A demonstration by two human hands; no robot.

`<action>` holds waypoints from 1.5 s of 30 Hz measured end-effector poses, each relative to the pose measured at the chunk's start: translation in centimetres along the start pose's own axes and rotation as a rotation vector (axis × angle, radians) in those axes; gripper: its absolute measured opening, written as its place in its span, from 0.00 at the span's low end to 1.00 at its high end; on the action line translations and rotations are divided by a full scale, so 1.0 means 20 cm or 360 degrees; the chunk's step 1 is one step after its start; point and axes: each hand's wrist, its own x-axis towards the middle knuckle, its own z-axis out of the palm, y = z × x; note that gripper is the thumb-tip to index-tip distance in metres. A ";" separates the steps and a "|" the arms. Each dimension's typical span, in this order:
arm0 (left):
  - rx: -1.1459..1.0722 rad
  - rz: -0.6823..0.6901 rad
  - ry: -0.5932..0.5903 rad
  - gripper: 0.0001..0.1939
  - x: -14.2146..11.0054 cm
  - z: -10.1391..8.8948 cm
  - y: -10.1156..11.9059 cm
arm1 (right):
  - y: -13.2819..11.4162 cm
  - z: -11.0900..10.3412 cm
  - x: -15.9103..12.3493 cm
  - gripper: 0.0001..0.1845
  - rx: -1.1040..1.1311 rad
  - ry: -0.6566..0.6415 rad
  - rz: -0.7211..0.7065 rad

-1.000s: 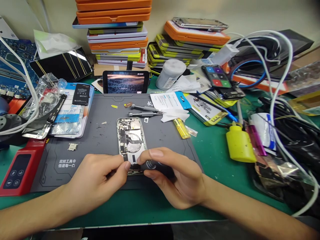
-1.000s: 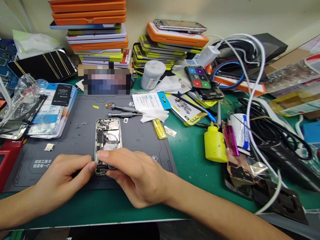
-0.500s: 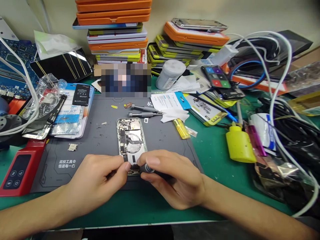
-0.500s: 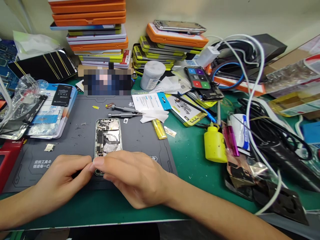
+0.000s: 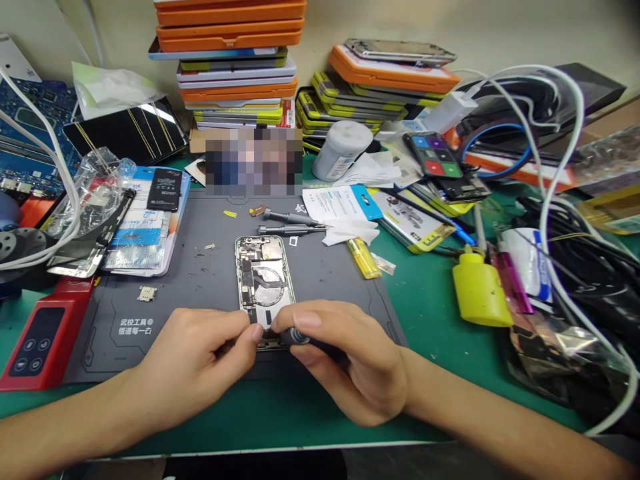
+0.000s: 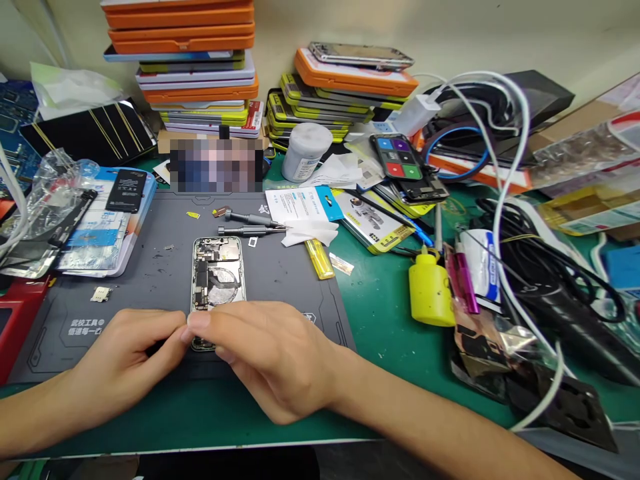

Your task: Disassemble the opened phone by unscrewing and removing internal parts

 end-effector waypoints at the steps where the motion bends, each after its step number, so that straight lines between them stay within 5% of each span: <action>1: -0.0006 0.0013 0.0011 0.21 0.00 0.00 0.00 | 0.00 0.00 0.00 0.33 -0.0036 0.0007 -0.0041; 12: -0.0007 0.0024 0.0013 0.21 0.01 -0.01 0.02 | 0.01 -0.01 0.00 0.17 -0.0256 -0.0094 -0.0175; 22: 0.0014 0.0047 -0.0001 0.21 -0.01 0.00 0.00 | -0.02 -0.07 0.04 0.20 -0.0282 -0.0133 -0.0113; 31: 0.0042 0.0061 0.0006 0.21 0.00 -0.01 0.00 | -0.03 -0.07 0.05 0.12 -0.0318 -0.0062 -0.0146; 45: 0.0041 0.0062 0.0023 0.21 0.00 -0.01 0.01 | -0.03 -0.06 0.04 0.24 -0.0225 0.0021 -0.0080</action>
